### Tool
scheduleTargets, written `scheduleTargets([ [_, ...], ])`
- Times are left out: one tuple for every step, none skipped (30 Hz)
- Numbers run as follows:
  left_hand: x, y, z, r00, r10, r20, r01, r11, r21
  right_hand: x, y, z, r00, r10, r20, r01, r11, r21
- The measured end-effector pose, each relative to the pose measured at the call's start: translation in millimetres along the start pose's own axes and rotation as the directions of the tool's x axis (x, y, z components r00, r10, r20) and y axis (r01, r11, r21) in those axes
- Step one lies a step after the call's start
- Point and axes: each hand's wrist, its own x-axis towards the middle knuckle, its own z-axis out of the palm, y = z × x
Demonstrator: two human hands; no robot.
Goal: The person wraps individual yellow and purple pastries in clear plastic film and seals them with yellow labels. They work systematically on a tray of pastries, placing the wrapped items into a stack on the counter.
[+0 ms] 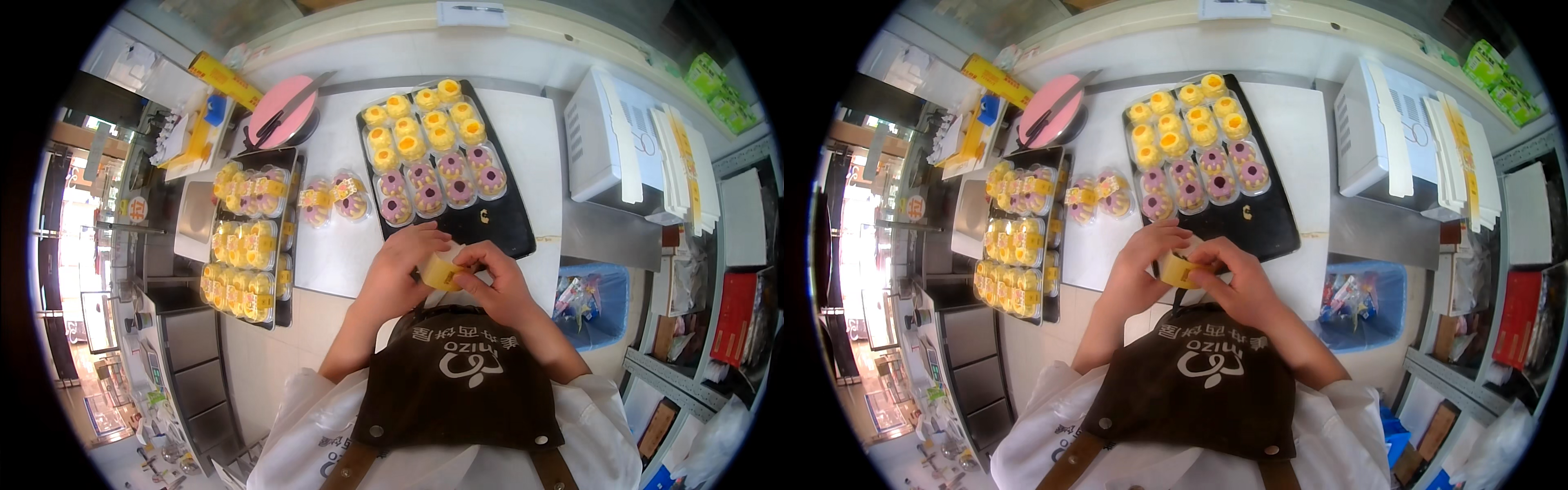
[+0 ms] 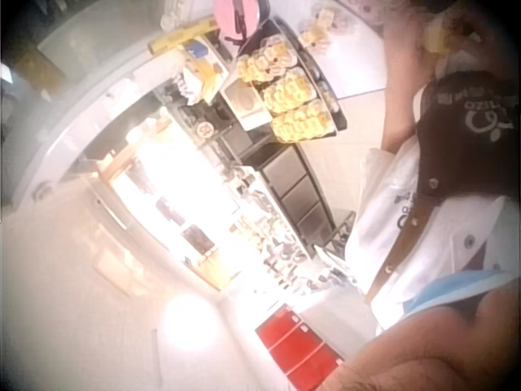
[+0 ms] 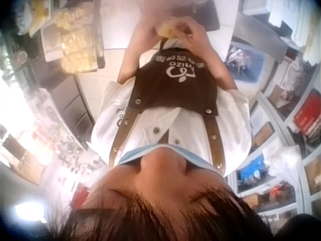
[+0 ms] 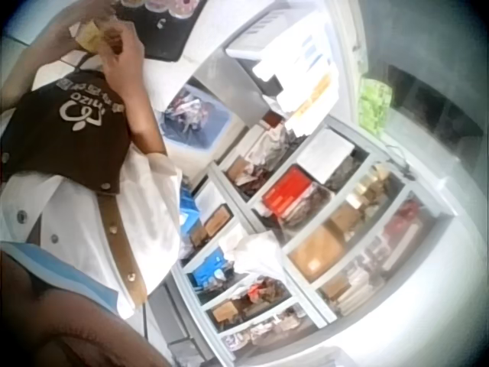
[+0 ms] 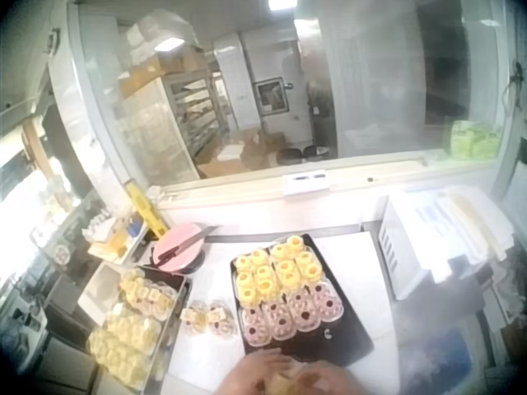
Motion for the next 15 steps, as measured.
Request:
scheduleTargets([
  [-5, -6, 4, 0.997, -0.062, -0.044, 0.058, 0.995, -0.084, 0, 0, 2, 1.0, -0.002, -0.026, 0.003, 0.998, 0.058],
  [-8, -11, 6, 0.989, -0.126, -0.083, 0.111, 0.979, -0.17, 1, 0, 4, 0.999, -0.002, -0.053, 0.008, 0.993, 0.115],
  [-10, -14, 8, 0.977, -0.194, -0.093, 0.16, 0.945, -0.285, 1, 0, 5, 0.997, -0.001, -0.08, 0.015, 0.985, 0.172],
  [-12, -17, 9, 0.96, -0.262, -0.096, 0.205, 0.895, -0.397, 2, -3, 3, 0.998, -0.005, -0.061, 0.014, 0.99, 0.137],
  [-13, -17, 9, 0.939, -0.33, -0.092, 0.243, 0.83, -0.502, 3, -8, 0, 0.999, -0.009, -0.04, 0.013, 0.995, 0.102],
  [-14, -16, 9, 0.93, -0.357, -0.089, 0.255, 0.799, -0.545, 4, -10, -2, 1.0, -0.012, -0.018, 0.013, 0.998, 0.068],
  [-14, -13, 10, 0.919, -0.384, -0.085, 0.266, 0.765, -0.587, 4, -9, -2, 0.999, -0.031, 0.015, 0.031, 0.999, 0.009],
  [-14, -11, 11, 0.909, -0.41, -0.078, 0.275, 0.729, -0.627, 3, -7, -2, 0.998, -0.047, 0.046, 0.05, 0.998, -0.05],
  [-14, -12, 12, 0.917, -0.391, -0.078, 0.261, 0.736, -0.625, 2, -4, -1, 0.995, -0.062, 0.078, 0.07, 0.992, -0.107],
  [-16, -14, 14, 0.925, -0.373, -0.078, 0.247, 0.743, -0.622, 2, 2, 0, 0.991, -0.082, 0.102, 0.094, 0.987, -0.127],
  [-15, -13, 14, 0.932, -0.354, -0.076, 0.234, 0.749, -0.62, 2, 6, 1, 0.987, -0.099, 0.124, 0.117, 0.982, -0.147],
  [-13, -11, 13, 0.93, -0.363, -0.052, 0.264, 0.763, -0.59, 2, 10, 1, 0.982, -0.116, 0.146, 0.14, 0.976, -0.166],
  [-12, -8, 11, 0.927, -0.373, -0.029, 0.294, 0.775, -0.559, 1, 11, -1, 0.985, -0.091, 0.145, 0.117, 0.977, -0.176],
  [-10, -5, 9, 0.923, -0.384, -0.009, 0.322, 0.787, -0.527, 0, 10, -2, 0.987, -0.067, 0.147, 0.094, 0.978, -0.187],
  [-9, 0, 12, 0.911, -0.402, -0.096, 0.284, 0.778, -0.56, 1, 8, -3, 0.988, -0.042, 0.149, 0.071, 0.978, -0.197],
])
